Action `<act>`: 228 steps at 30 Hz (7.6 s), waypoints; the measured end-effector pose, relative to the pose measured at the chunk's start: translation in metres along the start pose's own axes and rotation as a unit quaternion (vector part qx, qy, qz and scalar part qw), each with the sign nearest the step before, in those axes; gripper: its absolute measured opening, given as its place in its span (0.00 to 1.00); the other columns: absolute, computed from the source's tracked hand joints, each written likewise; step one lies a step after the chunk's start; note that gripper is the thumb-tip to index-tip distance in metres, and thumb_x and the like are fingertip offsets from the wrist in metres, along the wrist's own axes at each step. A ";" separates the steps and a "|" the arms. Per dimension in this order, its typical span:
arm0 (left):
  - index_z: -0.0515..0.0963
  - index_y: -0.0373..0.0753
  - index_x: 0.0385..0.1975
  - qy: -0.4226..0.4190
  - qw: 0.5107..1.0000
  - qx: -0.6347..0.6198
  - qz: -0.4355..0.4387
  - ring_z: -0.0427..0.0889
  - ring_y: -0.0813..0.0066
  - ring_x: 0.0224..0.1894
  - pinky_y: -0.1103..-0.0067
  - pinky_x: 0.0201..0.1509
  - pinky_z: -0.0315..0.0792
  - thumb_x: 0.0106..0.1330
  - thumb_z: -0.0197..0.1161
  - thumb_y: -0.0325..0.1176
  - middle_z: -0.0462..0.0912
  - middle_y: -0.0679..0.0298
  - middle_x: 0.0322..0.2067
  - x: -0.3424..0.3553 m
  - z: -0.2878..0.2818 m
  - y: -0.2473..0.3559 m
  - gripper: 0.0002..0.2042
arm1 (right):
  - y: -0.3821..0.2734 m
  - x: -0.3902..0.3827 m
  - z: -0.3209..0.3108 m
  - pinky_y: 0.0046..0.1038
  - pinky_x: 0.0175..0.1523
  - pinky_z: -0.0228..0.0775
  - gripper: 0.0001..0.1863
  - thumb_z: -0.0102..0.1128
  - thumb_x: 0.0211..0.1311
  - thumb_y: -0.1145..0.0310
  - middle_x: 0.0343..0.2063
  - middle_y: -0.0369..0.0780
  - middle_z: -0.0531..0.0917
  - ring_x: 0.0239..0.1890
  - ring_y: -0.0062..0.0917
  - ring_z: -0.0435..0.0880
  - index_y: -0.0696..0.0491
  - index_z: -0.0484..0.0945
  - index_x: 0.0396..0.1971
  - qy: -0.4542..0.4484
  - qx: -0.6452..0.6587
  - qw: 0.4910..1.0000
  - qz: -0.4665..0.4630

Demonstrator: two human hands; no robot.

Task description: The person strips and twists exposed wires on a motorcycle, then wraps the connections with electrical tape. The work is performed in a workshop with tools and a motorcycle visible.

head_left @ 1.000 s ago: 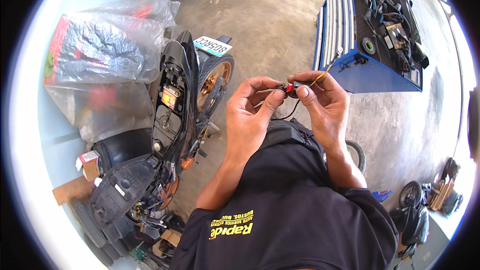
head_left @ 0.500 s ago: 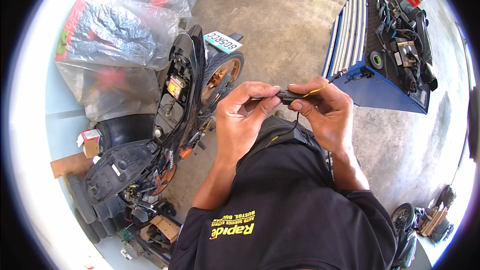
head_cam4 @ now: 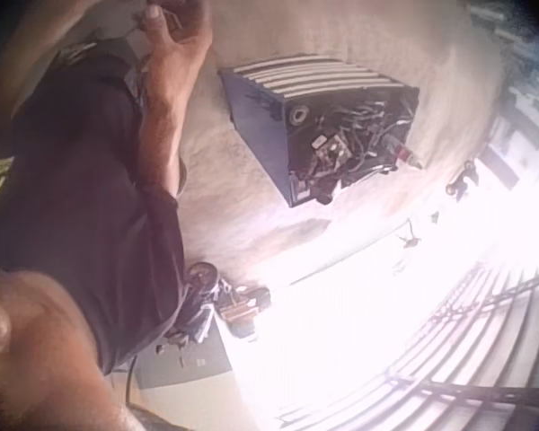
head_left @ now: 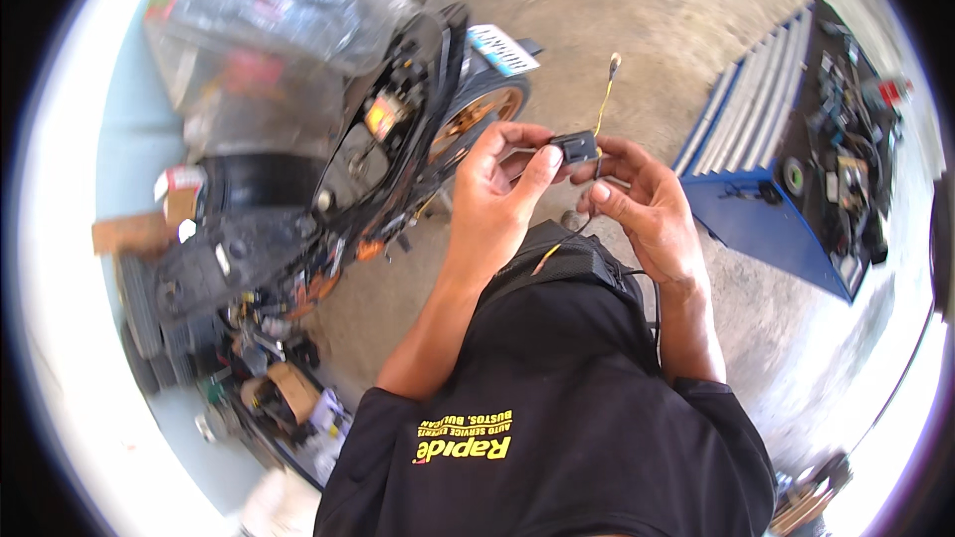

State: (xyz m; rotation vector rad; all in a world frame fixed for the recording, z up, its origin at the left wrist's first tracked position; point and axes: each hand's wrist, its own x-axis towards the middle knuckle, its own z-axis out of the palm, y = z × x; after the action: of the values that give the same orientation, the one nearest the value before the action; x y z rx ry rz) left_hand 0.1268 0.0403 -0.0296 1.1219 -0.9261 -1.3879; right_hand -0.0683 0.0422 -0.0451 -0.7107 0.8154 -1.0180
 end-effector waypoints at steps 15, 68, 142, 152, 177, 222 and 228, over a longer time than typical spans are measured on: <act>0.76 0.35 0.66 0.185 0.979 -0.083 -0.018 0.82 0.79 0.55 0.76 0.63 0.79 0.77 0.74 0.29 0.83 0.65 0.53 -0.051 -0.183 -0.023 0.22 | 0.105 0.067 0.144 0.22 0.34 0.65 0.11 0.66 0.83 0.67 0.24 0.29 0.79 0.27 0.12 0.73 0.60 0.88 0.51 -0.215 -0.387 0.888 0.125; 0.83 0.40 0.59 0.136 0.876 -0.223 -0.405 0.86 0.71 0.61 0.67 0.64 0.81 0.86 0.62 0.48 0.90 0.60 0.57 0.013 -0.537 -0.184 0.17 | 0.453 0.199 0.263 0.49 0.50 0.79 0.12 0.60 0.79 0.68 0.45 0.51 0.90 0.47 0.53 0.89 0.53 0.87 0.55 -0.069 -0.580 0.812 -0.015; 0.89 0.35 0.50 0.246 0.843 0.476 -0.043 0.89 0.68 0.42 0.70 0.51 0.82 0.70 0.74 0.22 0.93 0.62 0.41 0.033 -0.500 -0.228 0.11 | -0.068 -0.014 -0.441 0.31 0.46 0.96 0.04 0.66 0.74 0.86 0.41 0.53 0.90 0.40 0.38 0.95 0.71 0.82 0.44 0.692 0.102 0.513 -0.497; 0.92 0.39 0.47 0.182 0.808 0.557 0.064 0.85 0.49 0.56 0.61 0.63 0.77 0.72 0.75 0.39 0.87 0.52 0.49 0.026 -0.453 -0.187 0.12 | -0.017 -0.071 -0.517 0.55 0.54 0.80 0.19 0.66 0.65 0.57 0.40 0.50 0.91 0.45 0.48 0.88 0.59 0.91 0.41 0.754 -0.638 0.107 -0.111; 0.89 0.41 0.41 0.066 0.936 0.339 0.065 0.87 0.59 0.43 0.67 0.48 0.81 0.65 0.79 0.28 0.91 0.64 0.38 -0.045 -0.597 -0.191 0.07 | 0.444 0.227 0.322 0.35 0.42 0.83 0.06 0.73 0.73 0.72 0.37 0.46 0.91 0.35 0.37 0.92 0.57 0.88 0.44 -0.175 -0.581 0.793 0.050; 0.88 0.33 0.47 0.016 0.999 0.043 0.008 0.89 0.77 0.45 0.77 0.56 0.82 0.76 0.70 0.27 0.91 0.63 0.42 0.032 -0.623 -0.182 0.06 | 0.424 0.268 0.332 0.29 0.44 0.79 0.09 0.70 0.75 0.69 0.36 0.39 0.92 0.36 0.24 0.89 0.56 0.88 0.50 0.006 -0.534 0.845 0.042; 0.86 0.33 0.47 0.008 0.998 0.047 -0.030 0.88 0.80 0.46 0.79 0.57 0.81 0.75 0.75 0.28 0.91 0.64 0.42 0.040 -0.620 -0.175 0.08 | 0.445 0.260 0.322 0.26 0.43 0.76 0.10 0.71 0.74 0.68 0.34 0.37 0.91 0.35 0.18 0.85 0.55 0.90 0.50 0.027 -0.482 0.875 0.014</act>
State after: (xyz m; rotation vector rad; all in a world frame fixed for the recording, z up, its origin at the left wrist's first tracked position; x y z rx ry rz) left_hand 0.6815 0.0540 -0.3594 1.2386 -0.9612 -1.3937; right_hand 0.4782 0.0057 -0.3082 -1.5107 1.3951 -0.5470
